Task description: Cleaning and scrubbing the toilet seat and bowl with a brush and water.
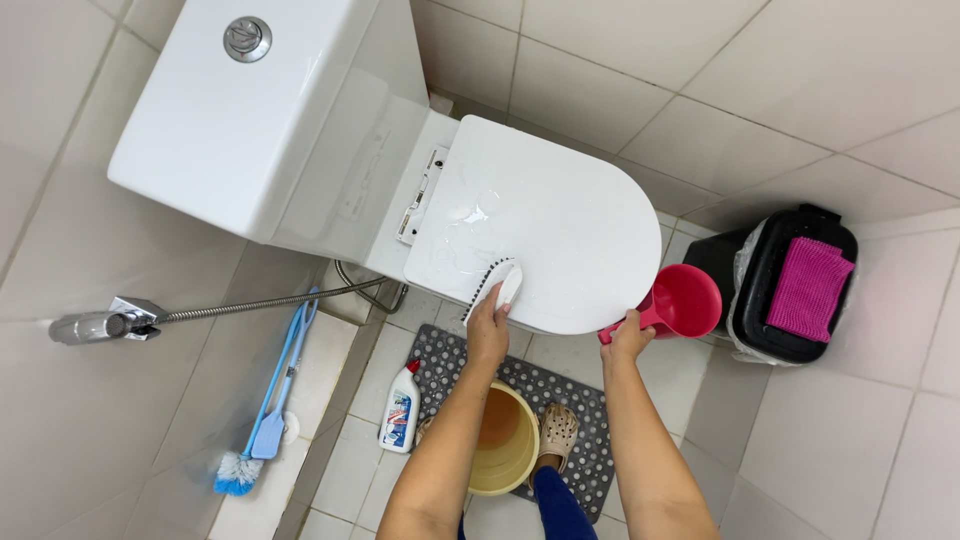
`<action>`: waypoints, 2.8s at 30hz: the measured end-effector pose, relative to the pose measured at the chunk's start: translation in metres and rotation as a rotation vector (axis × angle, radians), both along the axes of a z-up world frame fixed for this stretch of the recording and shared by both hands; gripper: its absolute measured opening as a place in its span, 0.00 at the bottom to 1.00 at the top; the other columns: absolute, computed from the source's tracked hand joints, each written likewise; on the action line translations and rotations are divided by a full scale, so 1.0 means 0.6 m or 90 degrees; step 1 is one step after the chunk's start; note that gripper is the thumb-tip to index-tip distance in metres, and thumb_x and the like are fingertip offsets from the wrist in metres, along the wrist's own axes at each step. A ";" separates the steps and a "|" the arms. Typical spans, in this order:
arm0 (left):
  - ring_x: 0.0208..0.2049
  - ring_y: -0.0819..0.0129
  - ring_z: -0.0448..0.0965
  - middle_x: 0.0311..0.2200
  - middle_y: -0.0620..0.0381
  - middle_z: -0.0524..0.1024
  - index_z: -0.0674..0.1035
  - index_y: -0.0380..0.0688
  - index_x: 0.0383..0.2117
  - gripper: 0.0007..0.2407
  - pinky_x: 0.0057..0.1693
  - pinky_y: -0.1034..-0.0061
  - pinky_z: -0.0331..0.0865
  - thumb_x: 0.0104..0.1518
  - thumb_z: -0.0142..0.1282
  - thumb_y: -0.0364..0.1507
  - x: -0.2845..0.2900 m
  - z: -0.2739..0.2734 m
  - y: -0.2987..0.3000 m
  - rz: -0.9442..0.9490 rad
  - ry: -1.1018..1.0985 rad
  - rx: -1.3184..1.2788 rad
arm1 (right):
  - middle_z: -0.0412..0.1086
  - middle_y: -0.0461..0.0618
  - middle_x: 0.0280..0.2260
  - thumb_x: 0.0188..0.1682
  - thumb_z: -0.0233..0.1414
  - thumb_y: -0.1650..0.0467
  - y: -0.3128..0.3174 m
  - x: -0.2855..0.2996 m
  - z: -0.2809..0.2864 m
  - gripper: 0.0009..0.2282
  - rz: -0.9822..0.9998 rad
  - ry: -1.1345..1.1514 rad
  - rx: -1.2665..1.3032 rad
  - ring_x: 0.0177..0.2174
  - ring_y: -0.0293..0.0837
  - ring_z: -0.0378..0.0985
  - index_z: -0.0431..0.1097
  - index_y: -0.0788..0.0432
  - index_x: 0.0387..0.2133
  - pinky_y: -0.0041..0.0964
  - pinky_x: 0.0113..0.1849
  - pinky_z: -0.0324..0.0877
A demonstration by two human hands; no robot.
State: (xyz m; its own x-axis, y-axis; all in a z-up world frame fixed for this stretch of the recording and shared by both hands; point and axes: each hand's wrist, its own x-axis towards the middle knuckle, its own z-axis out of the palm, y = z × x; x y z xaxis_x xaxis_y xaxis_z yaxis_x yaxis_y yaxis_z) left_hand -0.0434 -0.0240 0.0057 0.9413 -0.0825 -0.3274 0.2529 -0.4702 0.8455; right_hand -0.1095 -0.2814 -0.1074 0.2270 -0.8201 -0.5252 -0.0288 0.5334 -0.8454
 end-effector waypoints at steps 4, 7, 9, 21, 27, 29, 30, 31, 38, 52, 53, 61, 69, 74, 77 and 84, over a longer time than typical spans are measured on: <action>0.54 0.48 0.77 0.54 0.39 0.76 0.73 0.46 0.61 0.18 0.58 0.62 0.70 0.64 0.50 0.27 -0.010 0.061 0.008 -0.009 -0.031 -0.016 | 0.66 0.51 0.50 0.50 0.47 0.74 0.036 -0.017 0.146 0.15 -0.016 -0.028 0.068 0.47 0.49 0.75 0.53 0.52 0.49 0.61 0.43 0.76; 0.55 0.49 0.77 0.54 0.39 0.76 0.74 0.45 0.60 0.17 0.57 0.62 0.71 0.64 0.51 0.27 -0.021 0.123 0.022 0.001 -0.046 -0.033 | 0.67 0.53 0.51 0.52 0.47 0.75 0.060 -0.026 0.242 0.16 0.038 -0.101 0.037 0.48 0.49 0.74 0.52 0.50 0.50 0.64 0.45 0.75; 0.56 0.49 0.77 0.54 0.40 0.76 0.74 0.45 0.60 0.17 0.58 0.63 0.71 0.63 0.52 0.28 -0.034 0.167 0.039 0.031 -0.093 -0.075 | 0.69 0.53 0.51 0.52 0.48 0.75 0.088 -0.021 0.322 0.17 0.071 -0.146 0.013 0.50 0.46 0.72 0.50 0.50 0.52 0.61 0.46 0.73; 0.57 0.53 0.78 0.55 0.41 0.77 0.74 0.41 0.60 0.18 0.59 0.67 0.69 0.63 0.54 0.27 0.047 0.430 0.195 0.153 -0.292 -0.144 | 0.68 0.57 0.55 0.54 0.49 0.74 0.350 0.188 0.544 0.19 0.259 -0.322 -0.051 0.54 0.51 0.72 0.49 0.54 0.56 0.54 0.52 0.70; 0.54 0.55 0.80 0.53 0.43 0.79 0.74 0.43 0.60 0.18 0.57 0.68 0.71 0.62 0.54 0.27 0.071 0.499 0.273 0.194 -0.265 -0.166 | 0.68 0.58 0.56 0.55 0.50 0.73 0.462 0.262 0.571 0.19 0.310 -0.327 0.005 0.55 0.53 0.73 0.49 0.56 0.55 0.55 0.52 0.70; 0.54 0.55 0.80 0.52 0.42 0.79 0.74 0.43 0.60 0.18 0.57 0.68 0.71 0.62 0.54 0.27 0.086 0.484 0.288 0.201 -0.267 -0.172 | 0.67 0.59 0.56 0.54 0.49 0.73 0.482 0.287 0.583 0.18 0.322 -0.334 0.006 0.54 0.54 0.73 0.49 0.56 0.55 0.55 0.51 0.71; 0.53 0.55 0.81 0.52 0.42 0.79 0.74 0.43 0.60 0.19 0.57 0.68 0.71 0.61 0.54 0.27 0.094 0.475 0.300 0.201 -0.263 -0.174 | 0.67 0.59 0.56 0.54 0.49 0.73 0.497 0.300 0.587 0.18 0.326 -0.337 0.011 0.53 0.55 0.74 0.49 0.56 0.54 0.56 0.50 0.72; 0.53 0.55 0.81 0.52 0.42 0.79 0.74 0.43 0.60 0.19 0.57 0.68 0.71 0.61 0.54 0.27 0.098 0.478 0.310 0.205 -0.269 -0.173 | 0.67 0.59 0.56 0.54 0.49 0.73 0.506 0.312 0.591 0.18 0.331 -0.342 0.012 0.53 0.55 0.74 0.49 0.56 0.54 0.56 0.50 0.72; 0.54 0.53 0.80 0.52 0.41 0.79 0.75 0.45 0.59 0.19 0.57 0.66 0.70 0.60 0.55 0.26 0.116 0.469 0.361 0.179 -0.262 -0.176 | 0.66 0.59 0.57 0.54 0.48 0.72 0.545 0.347 0.604 0.17 0.374 -0.304 -0.028 0.49 0.57 0.78 0.48 0.56 0.51 0.54 0.46 0.74; 0.53 0.49 0.79 0.52 0.42 0.79 0.76 0.52 0.59 0.19 0.57 0.64 0.70 0.58 0.57 0.29 0.011 0.490 0.416 0.233 -0.240 -0.095 | 0.71 0.63 0.48 0.52 0.46 0.77 0.579 0.226 0.668 0.16 0.591 -0.202 0.025 0.43 0.56 0.80 0.47 0.56 0.48 0.50 0.38 0.78; 0.53 0.49 0.79 0.52 0.43 0.79 0.76 0.53 0.59 0.19 0.57 0.63 0.70 0.58 0.57 0.29 -0.005 0.493 0.417 0.238 -0.234 -0.087 | 0.71 0.64 0.48 0.51 0.45 0.77 0.581 0.207 0.680 0.17 0.631 -0.164 0.035 0.42 0.57 0.81 0.45 0.55 0.49 0.50 0.37 0.79; 0.54 0.50 0.79 0.52 0.43 0.78 0.75 0.54 0.59 0.20 0.58 0.64 0.70 0.59 0.57 0.31 -0.100 0.500 0.391 0.303 -0.186 -0.072 | 0.73 0.64 0.46 0.52 0.45 0.77 0.518 0.102 0.680 0.19 0.746 -0.138 0.066 0.42 0.55 0.82 0.48 0.60 0.55 0.50 0.35 0.81; 0.54 0.49 0.79 0.52 0.43 0.79 0.76 0.54 0.59 0.19 0.57 0.63 0.70 0.58 0.58 0.31 -0.192 0.524 0.355 0.359 -0.225 -0.062 | 0.74 0.61 0.46 0.52 0.47 0.76 0.461 -0.009 0.743 0.16 0.838 -0.174 0.063 0.42 0.52 0.82 0.53 0.62 0.52 0.46 0.36 0.81; 0.53 0.48 0.80 0.51 0.42 0.79 0.76 0.54 0.59 0.19 0.57 0.62 0.71 0.59 0.58 0.32 -0.281 0.557 0.355 0.409 -0.228 -0.055 | 0.75 0.60 0.45 0.52 0.48 0.75 0.461 -0.098 0.759 0.15 0.915 -0.165 0.046 0.41 0.51 0.82 0.54 0.59 0.52 0.45 0.36 0.79; 0.52 0.47 0.80 0.50 0.41 0.79 0.76 0.54 0.59 0.20 0.56 0.62 0.71 0.59 0.58 0.32 -0.342 0.563 0.373 0.443 -0.230 -0.032 | 0.76 0.58 0.44 0.53 0.48 0.72 0.481 -0.149 0.736 0.14 0.980 -0.150 0.056 0.40 0.50 0.82 0.55 0.59 0.50 0.45 0.37 0.79; 0.51 0.46 0.80 0.49 0.38 0.79 0.76 0.48 0.58 0.19 0.56 0.62 0.72 0.59 0.58 0.32 -0.474 0.585 0.472 0.531 -0.289 0.010 | 0.78 0.56 0.37 0.57 0.47 0.61 0.587 -0.258 0.748 0.13 1.138 -0.119 0.105 0.33 0.46 0.81 0.62 0.59 0.44 0.41 0.34 0.77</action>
State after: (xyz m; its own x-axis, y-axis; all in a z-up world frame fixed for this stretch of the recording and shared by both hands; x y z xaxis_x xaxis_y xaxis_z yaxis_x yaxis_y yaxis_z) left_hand -0.3278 0.2591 0.3569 0.7326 0.6748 0.0895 0.1602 -0.2987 0.9408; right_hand -0.2643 0.0710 0.3412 0.7437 0.5081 -0.4345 -0.5232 0.0377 -0.8514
